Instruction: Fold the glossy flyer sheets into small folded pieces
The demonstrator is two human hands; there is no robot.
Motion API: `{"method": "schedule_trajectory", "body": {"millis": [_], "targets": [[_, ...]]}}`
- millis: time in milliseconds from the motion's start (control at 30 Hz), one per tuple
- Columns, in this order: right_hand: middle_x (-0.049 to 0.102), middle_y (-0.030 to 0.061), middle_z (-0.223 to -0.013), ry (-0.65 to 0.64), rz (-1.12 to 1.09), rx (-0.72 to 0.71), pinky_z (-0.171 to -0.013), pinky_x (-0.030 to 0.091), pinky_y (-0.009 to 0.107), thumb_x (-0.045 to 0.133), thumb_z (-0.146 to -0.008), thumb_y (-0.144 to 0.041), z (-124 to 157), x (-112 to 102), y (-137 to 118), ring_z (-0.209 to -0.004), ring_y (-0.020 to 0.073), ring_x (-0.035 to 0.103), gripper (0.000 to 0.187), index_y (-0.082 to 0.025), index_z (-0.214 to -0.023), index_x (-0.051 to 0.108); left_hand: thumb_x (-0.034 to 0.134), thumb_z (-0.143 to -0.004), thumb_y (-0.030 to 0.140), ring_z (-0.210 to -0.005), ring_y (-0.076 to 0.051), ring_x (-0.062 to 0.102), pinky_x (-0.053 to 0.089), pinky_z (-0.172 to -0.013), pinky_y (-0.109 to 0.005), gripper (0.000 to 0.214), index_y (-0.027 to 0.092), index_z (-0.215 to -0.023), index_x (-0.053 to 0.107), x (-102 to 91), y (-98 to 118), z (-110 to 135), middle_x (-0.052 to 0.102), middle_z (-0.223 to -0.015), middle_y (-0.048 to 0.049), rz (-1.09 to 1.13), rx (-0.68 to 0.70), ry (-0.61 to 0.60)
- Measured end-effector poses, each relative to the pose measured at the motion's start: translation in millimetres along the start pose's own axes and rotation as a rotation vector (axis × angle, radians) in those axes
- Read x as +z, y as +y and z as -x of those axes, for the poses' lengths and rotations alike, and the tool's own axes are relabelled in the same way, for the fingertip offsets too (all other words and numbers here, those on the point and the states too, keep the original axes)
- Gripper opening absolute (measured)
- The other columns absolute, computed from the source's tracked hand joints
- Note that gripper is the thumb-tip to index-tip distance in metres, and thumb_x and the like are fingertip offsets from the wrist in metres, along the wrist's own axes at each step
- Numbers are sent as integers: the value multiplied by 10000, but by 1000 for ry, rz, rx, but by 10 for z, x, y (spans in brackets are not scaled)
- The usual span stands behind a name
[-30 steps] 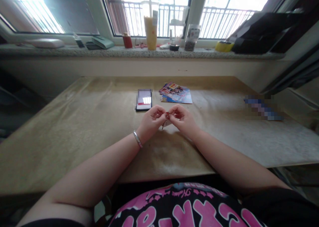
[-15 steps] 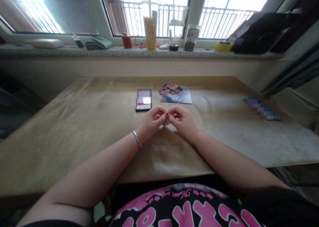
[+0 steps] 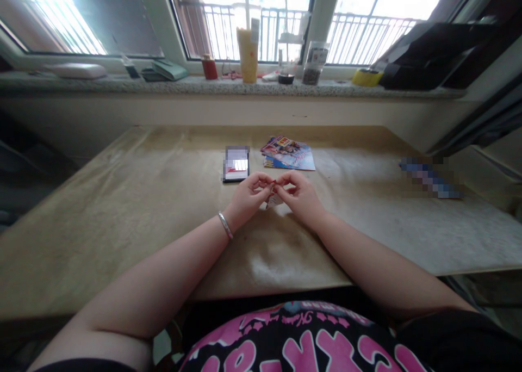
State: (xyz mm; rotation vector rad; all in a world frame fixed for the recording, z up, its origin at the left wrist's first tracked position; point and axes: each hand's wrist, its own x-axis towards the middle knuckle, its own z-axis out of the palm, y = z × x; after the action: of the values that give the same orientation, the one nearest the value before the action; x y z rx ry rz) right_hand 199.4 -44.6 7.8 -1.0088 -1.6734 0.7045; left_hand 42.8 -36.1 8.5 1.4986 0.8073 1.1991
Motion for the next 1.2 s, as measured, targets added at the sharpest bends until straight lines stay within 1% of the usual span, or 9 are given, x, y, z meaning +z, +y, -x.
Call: {"method": "schedule_trajectory", "body": {"millis": [100,267,367,467,533,700,900,1100,1200], "targets": [[581,32,-874,16,8,27,-551,486,230,587,-788,-331,-14,-12,14,-816,156,571,133,-201,-807,573,691,-733,325,-654,-104,616,509,-586,-198,275,146,-896,559,-15,-11,-1,623,-740,0,23,-45,-24],[610,16,-802,33,-42,155,-559,477,245,574,-786,-372,-56,-25,101,-730,144,578,179,-199,-832,568,682,-772,339,-685,-118,641,519,-620,-212,410,141,-1108,557,-16,-6,17,661,-830,-36,-51,-63,-110],[618,9,-776,36,-38,154,-580,465,249,570,-785,-377,-80,-28,156,-709,139,575,185,-196,-825,562,709,-741,285,-760,-126,657,530,-652,-216,463,160,-1153,541,-1,-12,16,653,-991,-62,-73,-67,-127],[620,6,-759,23,2,153,-599,448,261,568,-780,-371,-96,-32,191,-686,138,571,183,-191,-814,560,674,-763,263,-764,-141,671,545,-666,-241,447,149,-1169,527,-4,-39,-1,663,-991,-72,-32,-103,-132],[622,10,-776,-11,20,157,-605,438,263,584,-766,-366,-101,-37,207,-700,141,577,197,-187,-846,560,658,-773,250,-767,-154,679,550,-675,-256,441,140,-1180,529,-22,-64,-18,680,-970,-76,-40,-126,-123],[647,9,-800,-167,-24,195,-632,450,265,635,-732,-350,-105,-73,262,-700,139,591,322,-183,-985,530,628,-780,214,-846,-186,690,557,-732,-293,471,129,-1235,538,-96,-143,-61,683,-1074,-114,-130,-158,-114],[584,-58,-656,-243,59,216,-561,415,239,608,-758,-364,-112,-120,371,-591,121,543,343,-202,-1048,522,602,-783,168,-906,-207,680,547,-818,-349,474,149,-1255,557,-137,-195,-80,690,-1088,-107,-266,-119,-126],[568,-73,-620,-215,152,225,-546,387,225,611,-759,-333,-118,-94,419,-557,109,526,313,-208,-1034,532,541,-788,94,-928,-178,673,546,-816,-322,503,166,-1281,474,-122,-172,-87,655,-1153,-111,-326,-30,-172],[583,-64,-642,-185,211,220,-567,394,229,619,-758,-292,-133,-81,411,-563,106,528,277,-204,-1008,537,526,-787,74,-1011,-191,640,519,-884,-358,426,150,-1205,491,-131,-171,-88,636,-1167,-122,-466,51,-190]]}}
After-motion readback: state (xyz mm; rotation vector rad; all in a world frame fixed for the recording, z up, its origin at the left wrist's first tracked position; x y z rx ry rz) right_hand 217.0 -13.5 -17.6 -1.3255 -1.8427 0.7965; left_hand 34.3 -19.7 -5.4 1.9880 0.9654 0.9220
